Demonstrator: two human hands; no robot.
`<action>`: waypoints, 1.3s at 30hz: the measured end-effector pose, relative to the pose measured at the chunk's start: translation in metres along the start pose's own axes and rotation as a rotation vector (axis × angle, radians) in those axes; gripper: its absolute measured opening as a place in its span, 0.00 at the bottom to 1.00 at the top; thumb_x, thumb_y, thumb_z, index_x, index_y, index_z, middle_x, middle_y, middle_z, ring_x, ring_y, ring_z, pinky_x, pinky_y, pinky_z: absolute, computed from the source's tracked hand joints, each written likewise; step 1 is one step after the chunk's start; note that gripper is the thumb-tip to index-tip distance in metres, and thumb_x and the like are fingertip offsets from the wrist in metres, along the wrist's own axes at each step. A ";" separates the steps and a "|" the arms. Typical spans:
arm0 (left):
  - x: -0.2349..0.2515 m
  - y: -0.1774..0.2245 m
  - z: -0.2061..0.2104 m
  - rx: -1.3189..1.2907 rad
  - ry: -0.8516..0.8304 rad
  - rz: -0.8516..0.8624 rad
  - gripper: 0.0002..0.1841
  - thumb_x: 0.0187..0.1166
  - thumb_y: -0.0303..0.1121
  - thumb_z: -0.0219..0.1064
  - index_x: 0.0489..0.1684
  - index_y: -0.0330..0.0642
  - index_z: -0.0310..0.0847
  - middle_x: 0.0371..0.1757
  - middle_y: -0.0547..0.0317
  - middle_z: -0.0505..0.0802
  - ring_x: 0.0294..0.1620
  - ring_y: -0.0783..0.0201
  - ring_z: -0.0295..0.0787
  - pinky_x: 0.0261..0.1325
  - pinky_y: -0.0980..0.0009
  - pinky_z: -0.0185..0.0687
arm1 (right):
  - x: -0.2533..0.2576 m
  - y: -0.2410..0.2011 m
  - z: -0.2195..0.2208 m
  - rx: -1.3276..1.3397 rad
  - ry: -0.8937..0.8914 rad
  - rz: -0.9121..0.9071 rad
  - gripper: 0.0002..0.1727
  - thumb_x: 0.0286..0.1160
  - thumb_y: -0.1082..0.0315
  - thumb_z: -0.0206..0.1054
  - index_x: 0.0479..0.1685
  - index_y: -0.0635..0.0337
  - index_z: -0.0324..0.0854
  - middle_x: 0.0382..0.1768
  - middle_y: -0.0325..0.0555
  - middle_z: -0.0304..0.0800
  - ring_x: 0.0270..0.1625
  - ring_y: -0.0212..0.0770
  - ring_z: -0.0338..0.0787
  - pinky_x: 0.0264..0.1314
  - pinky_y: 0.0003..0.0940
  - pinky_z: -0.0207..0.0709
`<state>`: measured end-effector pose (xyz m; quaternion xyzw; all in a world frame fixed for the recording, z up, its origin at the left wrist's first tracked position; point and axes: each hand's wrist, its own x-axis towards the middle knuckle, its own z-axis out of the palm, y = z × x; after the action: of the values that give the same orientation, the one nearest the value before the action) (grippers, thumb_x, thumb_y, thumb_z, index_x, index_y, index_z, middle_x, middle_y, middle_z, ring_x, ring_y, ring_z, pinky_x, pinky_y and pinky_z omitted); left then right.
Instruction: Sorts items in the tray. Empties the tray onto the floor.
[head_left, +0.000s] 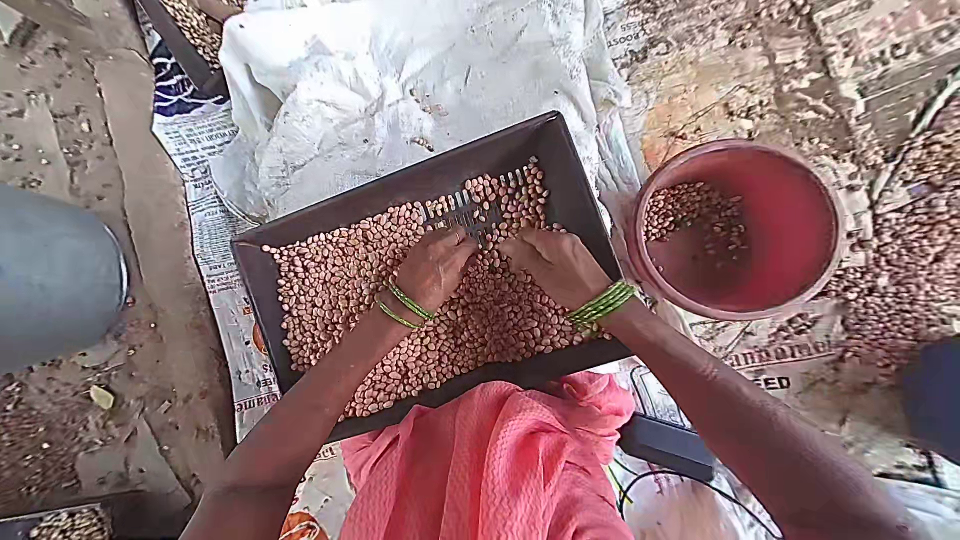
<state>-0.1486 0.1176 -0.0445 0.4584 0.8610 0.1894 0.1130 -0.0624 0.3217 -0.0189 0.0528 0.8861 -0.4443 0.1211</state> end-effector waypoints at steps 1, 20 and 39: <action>-0.002 0.002 0.001 0.040 0.017 0.022 0.09 0.82 0.26 0.65 0.47 0.31 0.91 0.48 0.36 0.91 0.54 0.39 0.91 0.62 0.47 0.84 | 0.004 -0.001 0.001 -0.155 -0.036 -0.037 0.19 0.92 0.57 0.55 0.50 0.63 0.86 0.33 0.56 0.90 0.36 0.56 0.91 0.42 0.59 0.81; -0.008 0.018 -0.003 0.044 -0.159 -0.164 0.14 0.78 0.28 0.70 0.57 0.28 0.86 0.59 0.34 0.90 0.65 0.38 0.87 0.67 0.47 0.82 | 0.023 -0.042 0.019 -0.788 -0.353 -0.045 0.15 0.86 0.79 0.53 0.65 0.68 0.76 0.48 0.65 0.89 0.48 0.67 0.92 0.43 0.58 0.81; -0.014 0.045 -0.100 -0.310 0.097 0.010 0.14 0.82 0.35 0.69 0.59 0.39 0.85 0.49 0.53 0.89 0.36 0.69 0.86 0.38 0.75 0.84 | -0.011 -0.006 0.003 1.250 -0.349 0.253 0.32 0.95 0.44 0.28 0.35 0.47 0.76 0.18 0.28 0.77 0.09 0.18 0.59 0.10 0.12 0.52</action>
<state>-0.1436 0.1068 0.0652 0.4302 0.8235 0.3424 0.1395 -0.0526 0.3159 -0.0133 0.1440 0.4158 -0.8593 0.2608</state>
